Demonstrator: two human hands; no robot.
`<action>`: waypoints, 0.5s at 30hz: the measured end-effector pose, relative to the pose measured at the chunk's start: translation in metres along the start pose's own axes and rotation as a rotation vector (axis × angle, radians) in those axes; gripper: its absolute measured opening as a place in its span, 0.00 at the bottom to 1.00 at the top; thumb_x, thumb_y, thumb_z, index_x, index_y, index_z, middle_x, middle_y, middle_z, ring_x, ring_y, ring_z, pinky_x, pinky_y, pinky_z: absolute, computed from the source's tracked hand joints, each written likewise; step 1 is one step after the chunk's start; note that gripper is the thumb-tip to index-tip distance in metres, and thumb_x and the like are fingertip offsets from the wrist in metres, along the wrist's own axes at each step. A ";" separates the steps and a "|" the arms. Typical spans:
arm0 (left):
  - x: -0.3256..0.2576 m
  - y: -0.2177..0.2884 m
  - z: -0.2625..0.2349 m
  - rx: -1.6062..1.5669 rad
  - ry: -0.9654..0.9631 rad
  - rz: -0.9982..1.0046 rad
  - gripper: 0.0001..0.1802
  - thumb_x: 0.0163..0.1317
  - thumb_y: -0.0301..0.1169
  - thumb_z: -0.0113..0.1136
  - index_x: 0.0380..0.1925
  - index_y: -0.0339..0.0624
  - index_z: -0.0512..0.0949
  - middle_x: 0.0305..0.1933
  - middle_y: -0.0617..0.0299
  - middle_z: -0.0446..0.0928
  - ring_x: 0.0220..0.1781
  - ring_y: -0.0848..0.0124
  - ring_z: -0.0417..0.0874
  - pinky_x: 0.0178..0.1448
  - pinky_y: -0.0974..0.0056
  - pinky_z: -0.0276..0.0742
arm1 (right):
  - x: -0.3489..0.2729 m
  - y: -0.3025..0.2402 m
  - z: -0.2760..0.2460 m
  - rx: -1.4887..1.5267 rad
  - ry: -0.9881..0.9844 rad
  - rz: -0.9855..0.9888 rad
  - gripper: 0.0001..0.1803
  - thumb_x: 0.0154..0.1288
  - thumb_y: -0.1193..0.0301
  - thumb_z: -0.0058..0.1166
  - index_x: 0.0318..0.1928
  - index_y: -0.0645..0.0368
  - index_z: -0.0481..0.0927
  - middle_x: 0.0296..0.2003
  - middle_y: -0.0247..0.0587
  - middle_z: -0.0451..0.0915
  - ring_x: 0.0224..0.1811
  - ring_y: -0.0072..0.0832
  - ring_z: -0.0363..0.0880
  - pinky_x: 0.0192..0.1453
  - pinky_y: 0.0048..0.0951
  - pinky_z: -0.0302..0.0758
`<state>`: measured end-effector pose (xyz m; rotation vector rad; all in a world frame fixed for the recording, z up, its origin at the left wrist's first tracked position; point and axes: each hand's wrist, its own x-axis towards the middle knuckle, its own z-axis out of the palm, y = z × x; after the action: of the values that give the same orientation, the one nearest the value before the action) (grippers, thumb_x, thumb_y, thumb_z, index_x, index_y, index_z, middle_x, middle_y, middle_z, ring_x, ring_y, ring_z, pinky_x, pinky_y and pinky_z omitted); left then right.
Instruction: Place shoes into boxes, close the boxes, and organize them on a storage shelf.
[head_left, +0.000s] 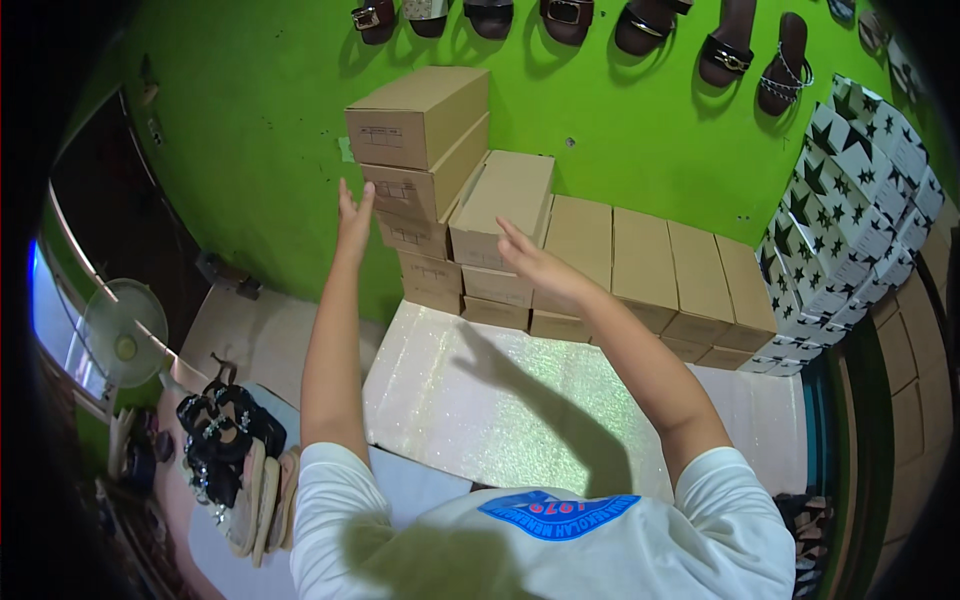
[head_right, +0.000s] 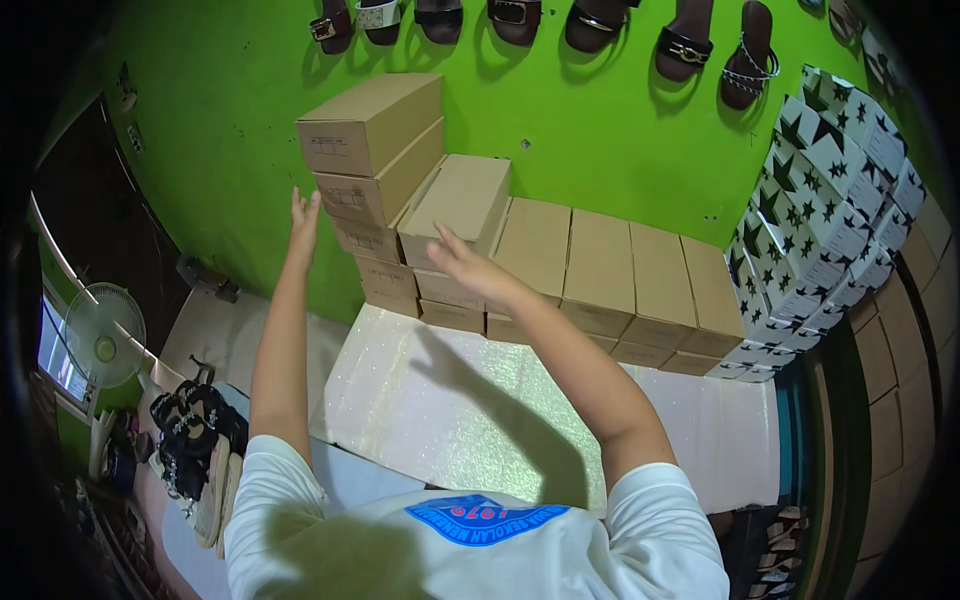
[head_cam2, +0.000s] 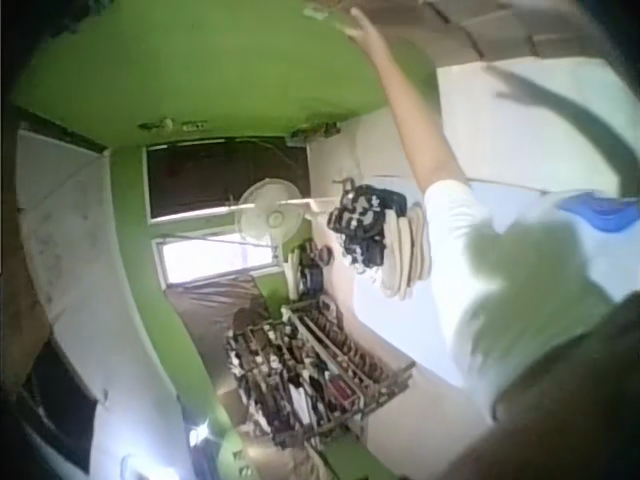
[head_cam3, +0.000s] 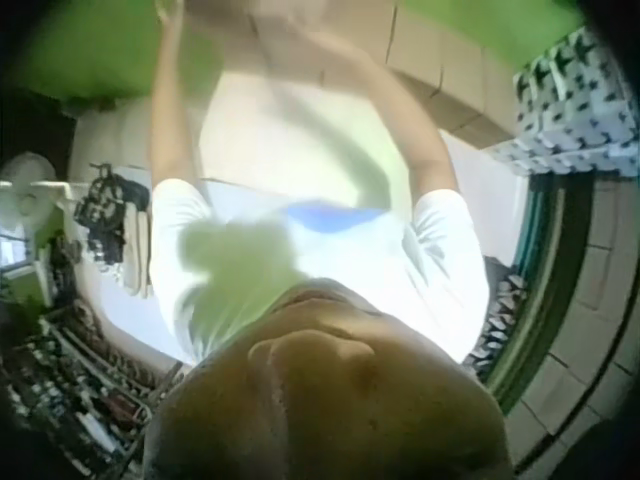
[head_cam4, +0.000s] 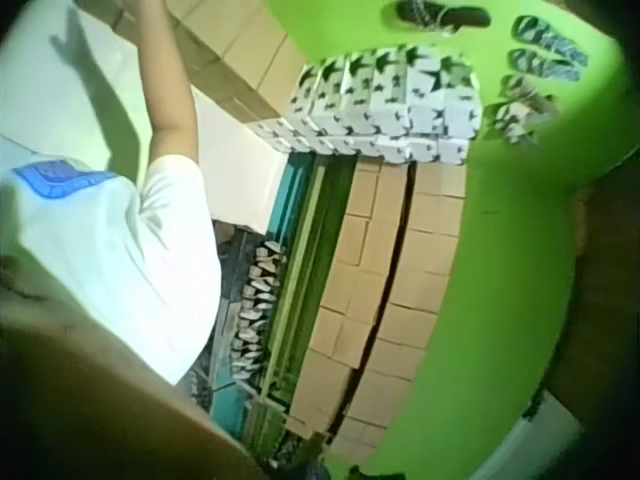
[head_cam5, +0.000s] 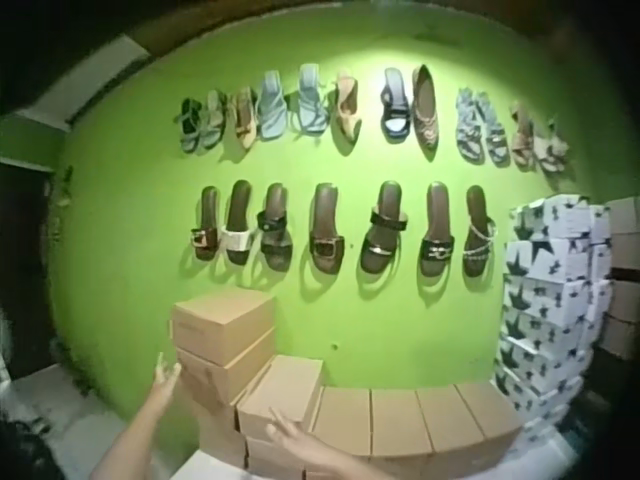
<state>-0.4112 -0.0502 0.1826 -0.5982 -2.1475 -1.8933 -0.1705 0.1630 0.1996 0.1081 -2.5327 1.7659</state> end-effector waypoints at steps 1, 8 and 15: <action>0.015 0.001 0.000 -0.032 -0.005 0.014 0.48 0.57 0.62 0.45 0.67 0.48 0.38 0.70 0.46 0.42 0.71 0.54 0.45 0.69 0.52 0.46 | 0.021 -0.004 0.001 -0.004 0.002 -0.002 0.43 0.63 0.40 0.34 0.69 0.48 0.37 0.69 0.47 0.39 0.70 0.40 0.44 0.68 0.41 0.51; 0.060 0.014 0.009 -0.216 -0.108 -0.118 0.53 0.53 0.71 0.35 0.67 0.50 0.32 0.70 0.41 0.38 0.70 0.47 0.44 0.68 0.45 0.43 | 0.138 -0.023 0.014 0.165 0.207 -0.021 0.48 0.57 0.34 0.33 0.68 0.38 0.26 0.69 0.46 0.31 0.72 0.41 0.32 0.67 0.53 0.43; 0.059 0.008 0.002 -0.315 -0.372 -0.171 0.57 0.48 0.75 0.30 0.67 0.49 0.30 0.70 0.42 0.27 0.72 0.46 0.33 0.68 0.41 0.34 | 0.176 -0.028 0.026 0.198 0.286 -0.160 0.53 0.53 0.31 0.34 0.66 0.40 0.21 0.69 0.48 0.29 0.71 0.46 0.29 0.68 0.56 0.40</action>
<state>-0.4602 -0.0377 0.2144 -0.9167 -2.1827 -2.4035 -0.3432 0.1236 0.2314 0.0593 -2.0915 1.8167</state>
